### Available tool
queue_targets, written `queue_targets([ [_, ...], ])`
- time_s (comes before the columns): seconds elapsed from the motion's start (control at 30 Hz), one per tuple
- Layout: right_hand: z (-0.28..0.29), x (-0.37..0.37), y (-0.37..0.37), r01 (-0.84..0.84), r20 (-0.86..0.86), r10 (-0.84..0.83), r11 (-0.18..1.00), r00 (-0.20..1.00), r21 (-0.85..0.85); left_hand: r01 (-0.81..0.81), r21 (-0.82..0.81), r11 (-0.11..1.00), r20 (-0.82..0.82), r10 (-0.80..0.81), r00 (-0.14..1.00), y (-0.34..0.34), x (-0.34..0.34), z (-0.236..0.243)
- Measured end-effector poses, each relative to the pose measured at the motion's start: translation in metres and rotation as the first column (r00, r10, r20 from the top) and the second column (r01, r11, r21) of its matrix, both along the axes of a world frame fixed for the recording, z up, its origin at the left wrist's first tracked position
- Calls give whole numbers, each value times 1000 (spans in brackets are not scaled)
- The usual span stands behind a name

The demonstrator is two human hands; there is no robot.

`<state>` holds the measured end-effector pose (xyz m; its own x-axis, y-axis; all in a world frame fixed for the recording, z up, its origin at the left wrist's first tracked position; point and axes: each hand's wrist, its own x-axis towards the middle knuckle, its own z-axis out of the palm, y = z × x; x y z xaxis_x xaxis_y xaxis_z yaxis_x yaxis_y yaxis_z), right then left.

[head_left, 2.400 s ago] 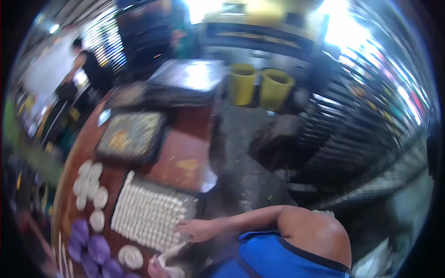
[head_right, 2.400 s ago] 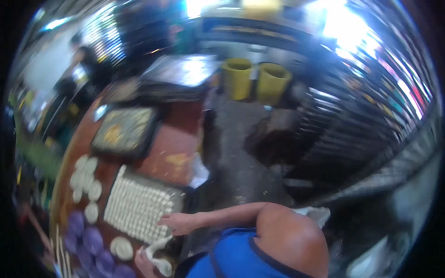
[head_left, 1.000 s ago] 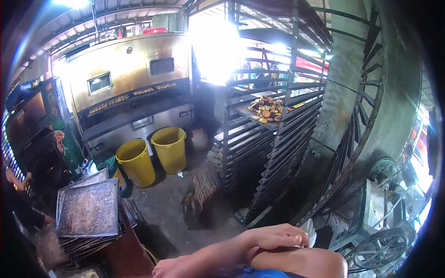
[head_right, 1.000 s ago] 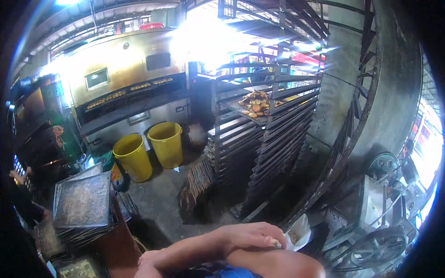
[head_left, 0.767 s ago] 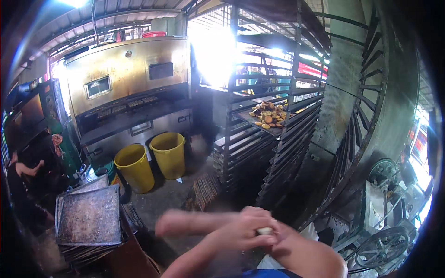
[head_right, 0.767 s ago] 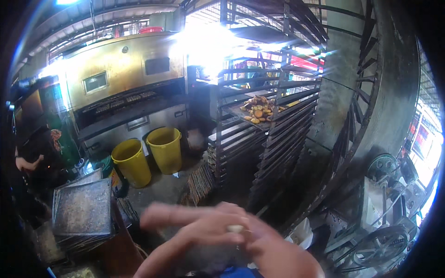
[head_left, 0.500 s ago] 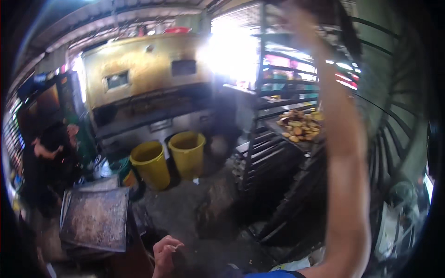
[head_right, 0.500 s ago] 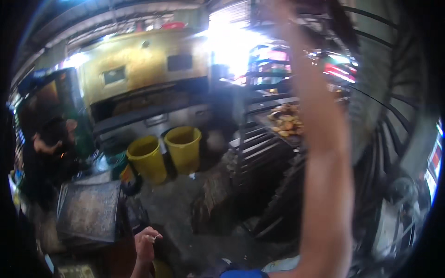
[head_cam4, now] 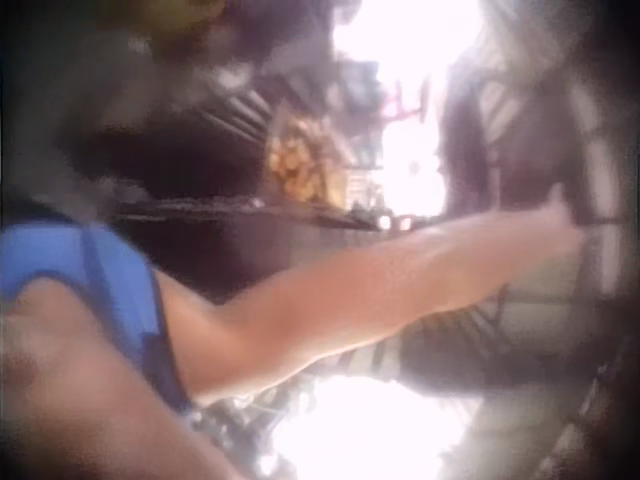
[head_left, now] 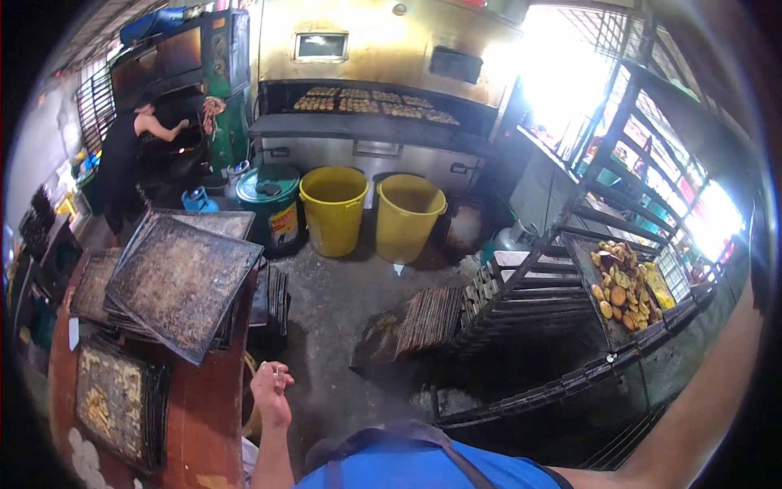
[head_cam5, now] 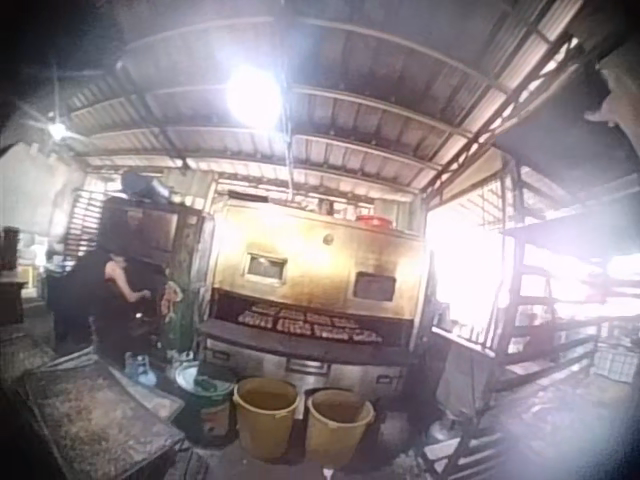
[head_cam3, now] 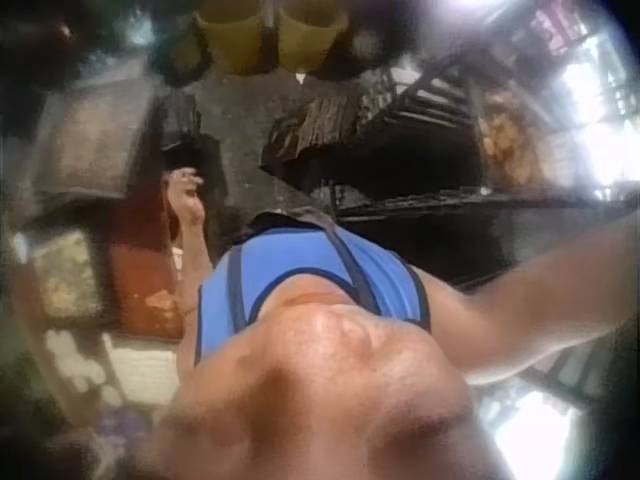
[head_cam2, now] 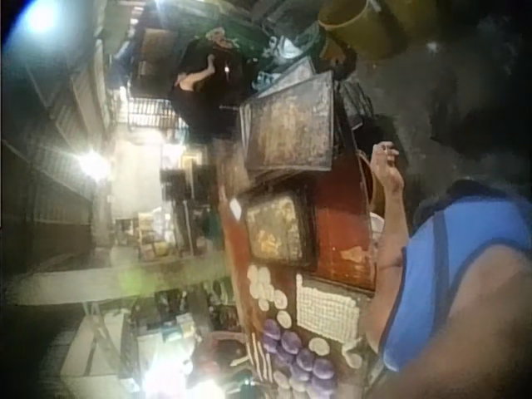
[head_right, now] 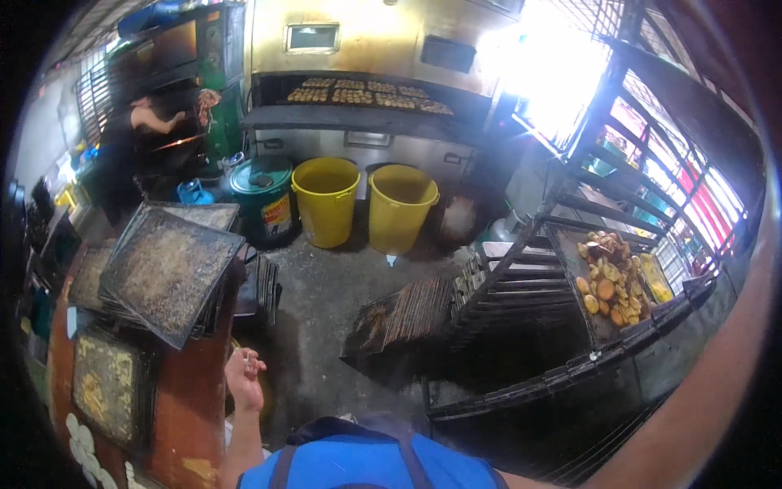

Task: The person pinches dough into small pieces and arranges them onto a baking tray, moves the filled tray, and places new dough pieces onto an empty baking tray by hand.

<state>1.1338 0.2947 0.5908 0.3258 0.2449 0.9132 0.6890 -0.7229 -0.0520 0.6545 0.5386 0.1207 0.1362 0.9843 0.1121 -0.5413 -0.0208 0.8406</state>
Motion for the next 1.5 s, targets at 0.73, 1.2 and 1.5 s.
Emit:
queue_targets([
  [0.73, -117, -112, -51, -184, -96, 194, 978, 976, 103, -100, -273, 957, 89, 129, 988, -24, -42, -48],
  [1.2, -148, -171, 38, -570, -195, 631, 769, 751, 289, -44, -94, 995, -121, 33, 992, -73, -184, -28],
  [1.5, -184, -227, 188, -737, -164, 972, -12, -166, 676, -468, -2, 884, -327, 442, 836, -152, -314, 3],
])
